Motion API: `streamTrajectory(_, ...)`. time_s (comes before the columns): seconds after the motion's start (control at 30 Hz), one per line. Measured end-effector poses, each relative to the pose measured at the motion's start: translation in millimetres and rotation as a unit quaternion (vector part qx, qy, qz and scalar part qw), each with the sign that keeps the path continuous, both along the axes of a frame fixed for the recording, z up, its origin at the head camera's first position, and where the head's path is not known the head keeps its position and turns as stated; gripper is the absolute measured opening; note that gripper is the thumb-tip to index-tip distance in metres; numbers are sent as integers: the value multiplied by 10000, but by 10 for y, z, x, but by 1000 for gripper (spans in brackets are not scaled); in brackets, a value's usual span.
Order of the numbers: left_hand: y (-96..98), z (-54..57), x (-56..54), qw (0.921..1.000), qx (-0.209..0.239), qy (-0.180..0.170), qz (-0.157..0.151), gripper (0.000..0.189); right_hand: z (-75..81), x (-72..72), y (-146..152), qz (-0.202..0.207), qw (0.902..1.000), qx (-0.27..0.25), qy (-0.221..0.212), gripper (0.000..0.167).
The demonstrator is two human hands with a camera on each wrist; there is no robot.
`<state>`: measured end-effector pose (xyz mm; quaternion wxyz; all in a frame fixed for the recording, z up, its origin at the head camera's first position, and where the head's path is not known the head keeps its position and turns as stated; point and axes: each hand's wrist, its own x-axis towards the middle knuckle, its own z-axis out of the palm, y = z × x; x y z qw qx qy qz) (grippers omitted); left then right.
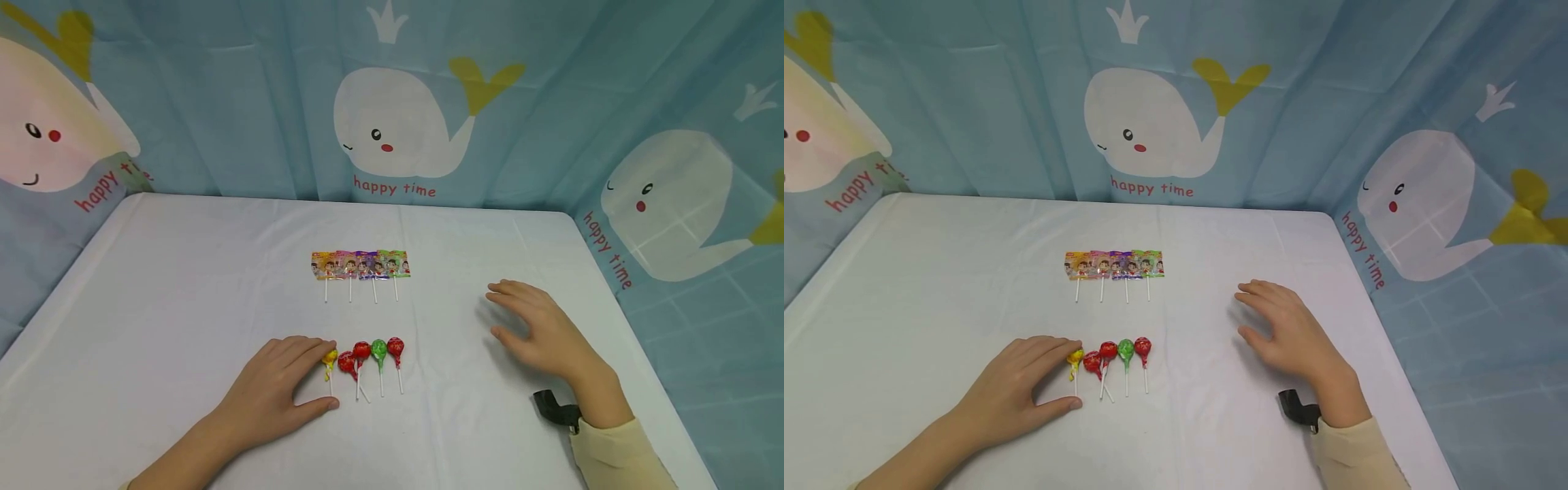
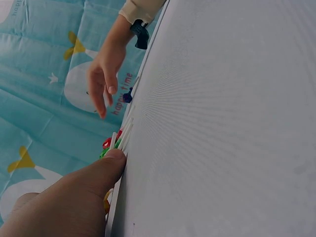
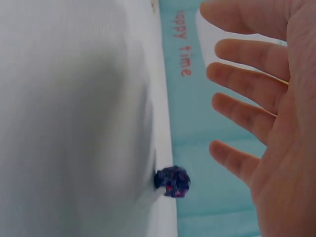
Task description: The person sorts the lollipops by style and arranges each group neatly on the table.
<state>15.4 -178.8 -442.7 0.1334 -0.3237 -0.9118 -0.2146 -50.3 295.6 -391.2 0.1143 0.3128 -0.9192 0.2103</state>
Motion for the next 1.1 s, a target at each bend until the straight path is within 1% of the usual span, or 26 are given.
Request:
streamTrajectory(0.37,-3,16,8,10000,-35,-9,22,82,-13,-21,177,-264,9994,191,-67,49)
streamTrajectory(0.57,9,23,4,10000,-27,-29,25,83,-11,-14,282,-347,9992,179,-122,51)
streamTrajectory(0.67,15,25,1,10000,-13,-56,28,82,-10,-5,337,-420,9986,181,-252,54)
streamTrajectory(0.87,13,23,-2,10000,-8,-22,23,82,18,8,406,-643,9952,276,-677,58)
streamTrajectory(1.0,9,25,0,10000,-13,-18,18,82,34,18,453,-745,9926,232,-928,60)
streamTrajectory(1.1,6,25,-1,10000,-22,-23,12,82,17,17,495,-780,9910,200,-1072,62)
